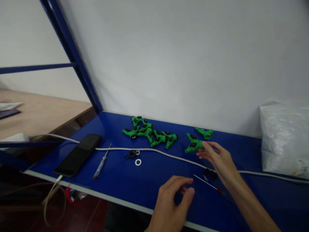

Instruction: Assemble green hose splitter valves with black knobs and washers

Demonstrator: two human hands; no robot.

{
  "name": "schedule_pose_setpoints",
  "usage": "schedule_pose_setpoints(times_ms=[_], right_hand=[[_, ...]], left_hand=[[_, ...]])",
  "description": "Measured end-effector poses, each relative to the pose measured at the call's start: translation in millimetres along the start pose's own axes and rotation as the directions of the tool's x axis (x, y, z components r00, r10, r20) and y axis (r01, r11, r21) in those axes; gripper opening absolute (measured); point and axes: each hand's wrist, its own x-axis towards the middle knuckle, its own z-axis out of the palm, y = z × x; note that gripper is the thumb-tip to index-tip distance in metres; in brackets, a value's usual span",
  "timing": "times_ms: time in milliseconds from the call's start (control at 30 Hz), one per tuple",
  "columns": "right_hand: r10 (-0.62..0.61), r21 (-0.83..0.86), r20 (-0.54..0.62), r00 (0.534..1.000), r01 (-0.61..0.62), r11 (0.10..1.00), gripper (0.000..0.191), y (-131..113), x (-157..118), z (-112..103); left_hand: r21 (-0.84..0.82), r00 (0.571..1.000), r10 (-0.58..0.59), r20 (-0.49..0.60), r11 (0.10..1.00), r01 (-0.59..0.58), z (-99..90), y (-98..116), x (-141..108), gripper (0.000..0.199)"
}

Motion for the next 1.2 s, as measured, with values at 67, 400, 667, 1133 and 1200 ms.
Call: schedule_pose_setpoints(times_ms=[67,400,667,1133,1200], right_hand=[[-0.011,-0.064,0.046,0.999,0.014,0.998,0.056,3.6,20.5,11.2],[-0.28,-0.753,0.079,0.957,0.241,0.613,0.049,-4.6,62.9,33.7],[-0.322,-0.918,0.114,0.94,0.224,0.328,0.044,0.2,91.7,-9.9],[-0.627,-0.501,0.543,0.558,0.815,0.292,0.033,28.7,-138.4,35.8],[-0.635,-0.553,0.525,0.566,0.794,0.251,0.035,38.1,-148.0,47.7]], left_hand=[[0.023,0.999,0.044,-0.023,0.999,-0.044,2.4,-2.9,-2.2,0.025],[0.103,0.995,0.07,0.065,0.992,-0.076,4.6,-10.8,-3.5,0.028],[0.095,0.997,0.051,0.064,0.994,-0.057,4.3,-5.5,-4.8,0.025],[0.335,0.947,0.197,-0.254,0.936,-0.105,-55.7,-9.1,-46.8,0.022],[0.427,0.916,0.136,-0.377,0.904,0.041,-87.9,-5.7,-41.1,0.019]])
